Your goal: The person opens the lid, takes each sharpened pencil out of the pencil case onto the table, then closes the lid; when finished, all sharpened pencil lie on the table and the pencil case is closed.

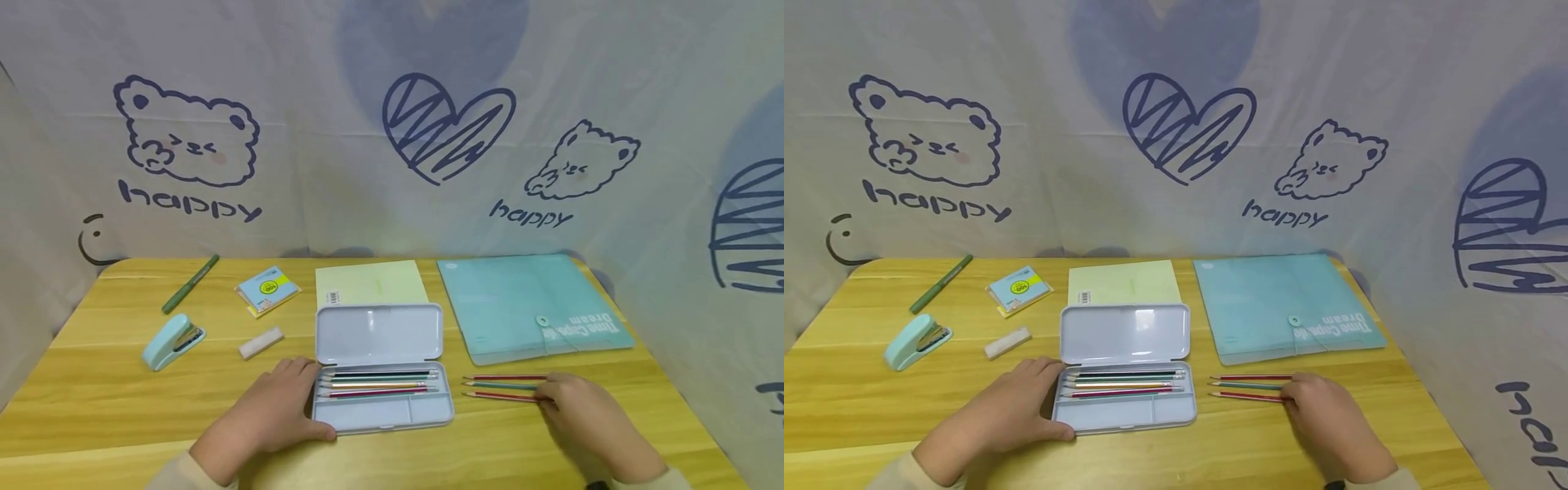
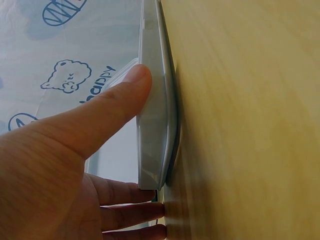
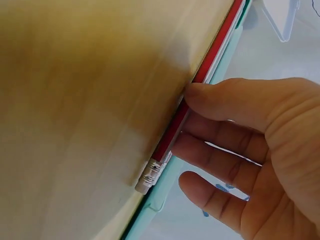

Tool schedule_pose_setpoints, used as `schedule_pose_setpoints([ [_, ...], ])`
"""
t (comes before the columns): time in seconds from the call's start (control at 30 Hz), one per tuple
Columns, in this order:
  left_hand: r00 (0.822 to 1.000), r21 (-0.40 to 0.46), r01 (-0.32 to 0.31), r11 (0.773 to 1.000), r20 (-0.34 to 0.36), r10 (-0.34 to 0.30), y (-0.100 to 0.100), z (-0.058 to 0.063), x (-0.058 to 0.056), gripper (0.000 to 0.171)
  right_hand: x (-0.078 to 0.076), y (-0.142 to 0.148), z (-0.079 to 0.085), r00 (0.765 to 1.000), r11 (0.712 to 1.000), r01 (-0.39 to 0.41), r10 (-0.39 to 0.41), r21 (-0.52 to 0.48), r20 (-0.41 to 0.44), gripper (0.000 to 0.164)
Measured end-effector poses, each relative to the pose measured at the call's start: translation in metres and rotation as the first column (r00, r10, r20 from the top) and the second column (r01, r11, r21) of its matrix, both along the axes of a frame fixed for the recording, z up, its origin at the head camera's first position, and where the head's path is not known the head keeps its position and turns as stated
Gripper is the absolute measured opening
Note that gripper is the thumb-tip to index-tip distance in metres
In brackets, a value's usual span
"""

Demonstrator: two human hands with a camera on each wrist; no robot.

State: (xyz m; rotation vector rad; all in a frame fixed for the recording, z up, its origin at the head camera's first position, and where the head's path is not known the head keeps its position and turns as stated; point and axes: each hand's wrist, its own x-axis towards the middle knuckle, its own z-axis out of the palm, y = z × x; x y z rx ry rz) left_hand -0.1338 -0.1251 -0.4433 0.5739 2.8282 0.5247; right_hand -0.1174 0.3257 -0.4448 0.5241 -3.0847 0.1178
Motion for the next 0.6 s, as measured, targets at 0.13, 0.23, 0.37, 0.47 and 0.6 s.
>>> schedule_pose_setpoints([
  [0.13, 1.000, -0.001, 0.000, 1.000, -0.003, 0.000, 0.000, 0.001, 0.000, 0.103, -0.004, 0.002, 0.000, 0.997, 0.998, 0.050, -0.049, -0.024, 0.053, 0.014],
  [0.23, 1.000, -0.002, 0.000, 1.000, -0.003, 0.000, 0.000, 0.001, 0.000, 0.103, -0.007, 0.003, 0.001, 0.996, 0.997, 0.067, -0.065, -0.024, 0.068, 0.013],
  [0.37, 1.000, 0.000, 0.002, 1.000, -0.003, -0.002, 0.000, 0.002, 0.001, 0.103, -0.010, 0.004, 0.001, 0.996, 0.998, 0.066, -0.065, -0.021, 0.060, 0.011],
  [0.47, 1.000, -0.001, 0.001, 1.000, -0.002, -0.001, 0.000, 0.002, 0.001, 0.104, -0.013, 0.004, 0.002, 0.996, 0.997, 0.068, -0.066, -0.029, 0.054, 0.013],
  [0.6, 1.000, -0.002, -0.001, 1.000, -0.008, 0.001, 0.000, 0.001, 0.001, 0.103, -0.018, -0.002, 0.006, 0.998, 0.998, 0.050, -0.049, -0.030, 0.024, 0.022],
])
